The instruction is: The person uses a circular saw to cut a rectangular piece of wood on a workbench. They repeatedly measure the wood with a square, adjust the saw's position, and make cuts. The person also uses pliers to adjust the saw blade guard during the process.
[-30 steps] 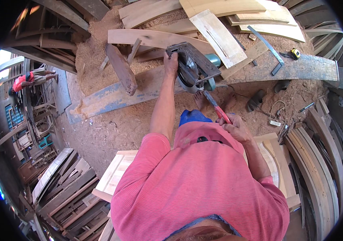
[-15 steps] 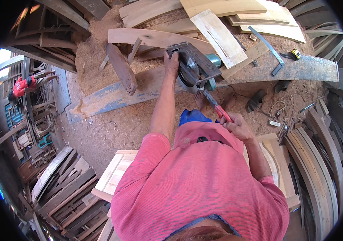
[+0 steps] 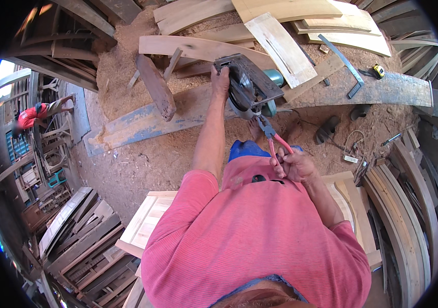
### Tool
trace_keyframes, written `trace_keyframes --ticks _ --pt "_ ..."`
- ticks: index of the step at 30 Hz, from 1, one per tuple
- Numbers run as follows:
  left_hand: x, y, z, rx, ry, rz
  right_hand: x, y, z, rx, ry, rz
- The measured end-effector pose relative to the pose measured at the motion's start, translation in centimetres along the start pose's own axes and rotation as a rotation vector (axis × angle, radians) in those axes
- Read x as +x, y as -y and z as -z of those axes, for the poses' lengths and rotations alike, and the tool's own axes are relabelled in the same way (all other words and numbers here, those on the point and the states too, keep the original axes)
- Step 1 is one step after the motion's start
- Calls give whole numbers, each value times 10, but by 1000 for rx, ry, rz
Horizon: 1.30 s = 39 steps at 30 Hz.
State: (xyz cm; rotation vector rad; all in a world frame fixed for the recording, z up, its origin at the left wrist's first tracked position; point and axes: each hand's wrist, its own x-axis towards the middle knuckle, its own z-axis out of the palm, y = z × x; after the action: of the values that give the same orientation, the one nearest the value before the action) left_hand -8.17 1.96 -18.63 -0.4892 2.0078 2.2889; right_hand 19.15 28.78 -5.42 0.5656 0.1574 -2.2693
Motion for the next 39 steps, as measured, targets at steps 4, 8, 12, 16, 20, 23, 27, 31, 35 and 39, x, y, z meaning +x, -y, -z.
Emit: trace_keyframes --ticks 4,8,12,16,20,23,27,31,35,39 --pt "0 -4 -3 -20 31 21 0 -1 -11 -105 -138 -27" --pt "0 -5 -2 -3 37 11 -2 10 -10 -610 -256 -5" --pt "0 -4 -1 14 26 9 -5 19 -25 -846 -297 -2" --pt "-1 -4 -1 -3 42 1 -5 21 -28 -928 -324 -30" --pt "-2 -5 -4 -15 34 9 -2 15 -18 -840 -316 -7" --pt "1 0 -2 -3 18 -2 0 5 -5 -450 -229 -27" --pt "4 -2 -7 -42 57 -3 5 -8 6 -174 -112 -30" --pt "4 1 -6 -36 60 -10 5 -8 6 -195 -111 -24" --pt "5 -2 -8 -24 72 -3 6 -8 5 -182 -114 -21" --pt "6 1 -6 -44 62 9 8 -10 6 -175 -126 -31"
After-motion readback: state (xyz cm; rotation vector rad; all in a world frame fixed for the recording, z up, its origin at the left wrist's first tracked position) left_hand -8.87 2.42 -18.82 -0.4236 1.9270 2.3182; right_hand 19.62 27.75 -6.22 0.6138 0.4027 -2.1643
